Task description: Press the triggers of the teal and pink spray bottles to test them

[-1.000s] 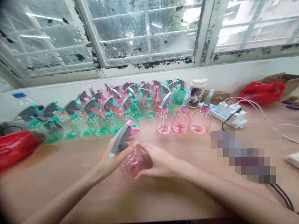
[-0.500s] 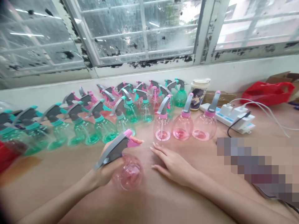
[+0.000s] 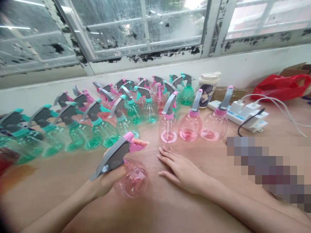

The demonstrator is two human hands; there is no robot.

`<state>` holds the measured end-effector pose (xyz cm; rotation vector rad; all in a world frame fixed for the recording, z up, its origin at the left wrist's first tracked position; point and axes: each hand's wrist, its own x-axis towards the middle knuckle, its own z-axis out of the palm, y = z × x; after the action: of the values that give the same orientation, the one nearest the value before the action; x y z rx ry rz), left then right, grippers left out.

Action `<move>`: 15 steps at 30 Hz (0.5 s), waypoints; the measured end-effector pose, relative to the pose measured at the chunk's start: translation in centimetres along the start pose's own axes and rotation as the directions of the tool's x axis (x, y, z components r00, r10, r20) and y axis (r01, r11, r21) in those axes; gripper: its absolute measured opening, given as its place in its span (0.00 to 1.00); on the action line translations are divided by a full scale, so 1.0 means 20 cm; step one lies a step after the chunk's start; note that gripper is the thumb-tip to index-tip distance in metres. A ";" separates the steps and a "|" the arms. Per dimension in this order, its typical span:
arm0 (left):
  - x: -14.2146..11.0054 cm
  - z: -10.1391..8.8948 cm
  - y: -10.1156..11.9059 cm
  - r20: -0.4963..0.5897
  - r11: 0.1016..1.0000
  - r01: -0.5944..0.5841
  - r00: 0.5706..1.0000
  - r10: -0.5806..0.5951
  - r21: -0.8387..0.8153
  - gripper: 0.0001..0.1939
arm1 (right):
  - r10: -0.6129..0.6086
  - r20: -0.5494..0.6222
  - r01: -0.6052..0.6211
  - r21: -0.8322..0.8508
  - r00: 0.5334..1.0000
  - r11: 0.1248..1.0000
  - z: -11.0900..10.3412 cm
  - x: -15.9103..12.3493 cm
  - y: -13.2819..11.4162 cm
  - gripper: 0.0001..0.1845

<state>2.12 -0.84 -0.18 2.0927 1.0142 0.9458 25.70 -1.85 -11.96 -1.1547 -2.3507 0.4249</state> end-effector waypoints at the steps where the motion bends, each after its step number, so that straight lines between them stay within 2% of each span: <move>1: 0.00 0.00 0.00 0.036 0.998 -0.018 0.999 0.020 -0.053 0.26 | 0.004 0.009 -0.004 -0.001 1.000 1.000 0.00 0.00 0.00 0.29; 5: 0.00 0.01 -0.01 0.050 0.994 -0.072 0.996 0.076 -0.085 0.25 | -0.003 0.020 0.003 0.015 1.000 1.000 -0.02 0.00 0.01 0.29; 15: -0.02 0.02 0.03 0.039 0.989 -0.018 0.999 0.024 -0.148 0.31 | 0.005 0.028 -0.006 0.037 1.000 0.999 -0.02 0.00 0.02 0.28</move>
<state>2.56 -1.49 -0.06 1.9950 0.8763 0.9554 26.18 -1.49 -11.84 -1.1452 -2.3535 0.4873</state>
